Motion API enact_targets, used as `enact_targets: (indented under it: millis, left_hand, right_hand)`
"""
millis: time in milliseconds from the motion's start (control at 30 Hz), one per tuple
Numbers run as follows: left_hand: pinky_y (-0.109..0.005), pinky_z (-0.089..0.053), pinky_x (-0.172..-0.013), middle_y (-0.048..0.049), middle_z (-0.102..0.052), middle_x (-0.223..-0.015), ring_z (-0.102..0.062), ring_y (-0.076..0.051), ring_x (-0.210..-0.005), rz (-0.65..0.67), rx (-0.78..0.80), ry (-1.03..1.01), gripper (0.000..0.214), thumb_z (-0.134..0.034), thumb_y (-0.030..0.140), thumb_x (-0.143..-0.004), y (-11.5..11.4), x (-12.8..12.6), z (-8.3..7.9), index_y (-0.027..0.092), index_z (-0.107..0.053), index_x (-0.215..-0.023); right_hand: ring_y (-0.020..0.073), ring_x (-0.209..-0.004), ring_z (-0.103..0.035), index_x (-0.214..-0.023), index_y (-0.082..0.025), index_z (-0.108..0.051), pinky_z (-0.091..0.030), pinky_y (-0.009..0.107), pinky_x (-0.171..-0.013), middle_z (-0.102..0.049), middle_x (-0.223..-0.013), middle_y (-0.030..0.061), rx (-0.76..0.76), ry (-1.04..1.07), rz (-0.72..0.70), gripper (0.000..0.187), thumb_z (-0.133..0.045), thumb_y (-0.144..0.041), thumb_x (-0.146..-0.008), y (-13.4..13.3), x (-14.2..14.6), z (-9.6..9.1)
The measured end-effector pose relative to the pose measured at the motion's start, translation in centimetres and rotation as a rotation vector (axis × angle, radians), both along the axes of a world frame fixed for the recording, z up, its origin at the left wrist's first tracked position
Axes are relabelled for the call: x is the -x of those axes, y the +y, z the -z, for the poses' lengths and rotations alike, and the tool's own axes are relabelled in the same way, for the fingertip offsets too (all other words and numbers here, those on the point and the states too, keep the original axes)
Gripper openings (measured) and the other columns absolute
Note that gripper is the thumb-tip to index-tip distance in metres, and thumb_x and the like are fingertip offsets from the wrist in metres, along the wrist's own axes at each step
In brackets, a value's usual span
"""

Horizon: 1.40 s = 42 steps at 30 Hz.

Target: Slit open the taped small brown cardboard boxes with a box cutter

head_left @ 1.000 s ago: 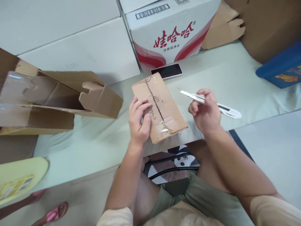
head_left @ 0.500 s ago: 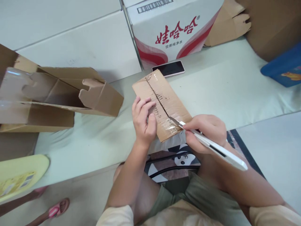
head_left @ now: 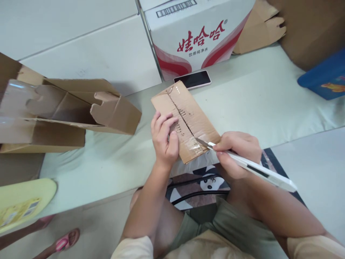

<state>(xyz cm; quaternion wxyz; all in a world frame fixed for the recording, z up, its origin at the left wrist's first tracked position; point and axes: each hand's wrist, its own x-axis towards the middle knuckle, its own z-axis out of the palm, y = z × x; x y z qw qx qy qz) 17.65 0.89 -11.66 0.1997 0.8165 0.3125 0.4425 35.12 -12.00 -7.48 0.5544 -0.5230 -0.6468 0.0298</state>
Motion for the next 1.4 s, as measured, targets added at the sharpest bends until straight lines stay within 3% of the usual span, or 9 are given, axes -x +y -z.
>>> enact_targets:
  millis: [200, 400, 533, 833, 1000, 1133, 1400]
  left_hand:
    - [-0.058, -0.035, -0.132, -0.0091, -0.073, -0.131, -0.058, -0.033, -0.144, 0.015, 0.01, -0.005, 0.037, -0.044, 0.036, -0.102, 0.0, 0.1, 0.1, 0.023, -0.073, -0.121]
    - [-0.057, -0.037, -0.131, -0.0097, -0.074, -0.13, -0.059, -0.032, -0.143, 0.024, -0.01, -0.011, 0.035, -0.045, 0.033, -0.102, 0.0, 0.2, 0.1, 0.022, -0.072, -0.121]
    - [-0.06, -0.036, -0.132, -0.0098, -0.074, -0.131, -0.059, -0.033, -0.143, 0.003, 0.01, 0.02, 0.037, -0.043, 0.034, -0.102, 0.0, 0.3, 0.1, 0.022, -0.073, -0.12]
    - [-0.06, -0.036, -0.132, -0.0102, -0.074, -0.131, -0.059, -0.033, -0.145, -0.018, 0.013, 0.037, 0.039, -0.042, 0.04, -0.103, 0.0, 0.3, 0.2, 0.023, -0.073, -0.12]
    - [-0.059, -0.038, -0.131, -0.01, -0.074, -0.13, -0.061, -0.032, -0.141, -0.005, -0.002, 0.017, 0.038, -0.042, 0.038, -0.103, 0.1, 0.2, 0.1, 0.022, -0.072, -0.119]
    - [-0.059, -0.038, -0.131, -0.01, -0.075, -0.129, -0.062, -0.032, -0.139, 0.005, -0.018, 0.006, 0.036, -0.043, 0.036, -0.103, 0.1, 0.2, 0.1, 0.022, -0.073, -0.119]
    - [-0.061, -0.036, -0.131, -0.01, -0.074, -0.132, -0.058, -0.034, -0.144, -0.003, 0.015, 0.017, 0.037, -0.044, 0.036, -0.101, -0.1, 0.2, 0.2, 0.022, -0.073, -0.12]
  right_hand:
    - [0.0121, -0.042, -0.046, -0.081, -0.027, -0.059, -0.036, 0.027, -0.045, -0.054, -0.053, -0.0065, 0.043, -0.043, -0.003, 0.016, -0.059, -0.012, -0.077, -0.1, 0.1, -0.2]
    - [0.0132, -0.04, -0.041, -0.077, -0.027, -0.058, -0.031, 0.03, -0.042, -0.05, -0.05, -0.0043, -0.023, 0.135, -0.074, 0.013, -0.058, -0.014, -0.077, -0.2, -0.3, 0.4]
    - [0.0139, -0.038, -0.042, -0.078, -0.028, -0.059, -0.03, 0.03, -0.04, -0.048, -0.049, -0.0044, 0.021, 0.103, -0.047, 0.012, -0.057, -0.015, -0.078, -0.2, -0.1, 0.3]
    - [0.013, -0.04, -0.04, -0.077, -0.027, -0.058, -0.033, 0.03, -0.044, -0.049, -0.051, -0.0054, -0.051, 0.087, -0.044, 0.014, -0.058, -0.014, -0.075, -0.3, 0.1, 0.1]
    - [0.0122, -0.039, -0.04, -0.078, -0.027, -0.057, -0.03, 0.029, -0.041, -0.047, -0.05, -0.0059, 0.032, 0.02, -0.035, 0.017, -0.057, -0.01, -0.074, -0.2, 0.1, -0.4]
    - [0.0122, -0.039, -0.039, -0.077, -0.027, -0.056, -0.028, 0.03, -0.041, -0.046, -0.05, -0.0057, -0.009, 0.028, -0.041, 0.016, -0.057, -0.011, -0.075, -0.5, 0.0, -0.4]
    - [0.0131, -0.039, -0.041, -0.076, -0.027, -0.057, -0.033, 0.03, -0.042, -0.048, -0.049, -0.0059, 0.1, 0.041, -0.031, 0.019, -0.057, -0.009, -0.072, -0.8, 0.1, -1.0]
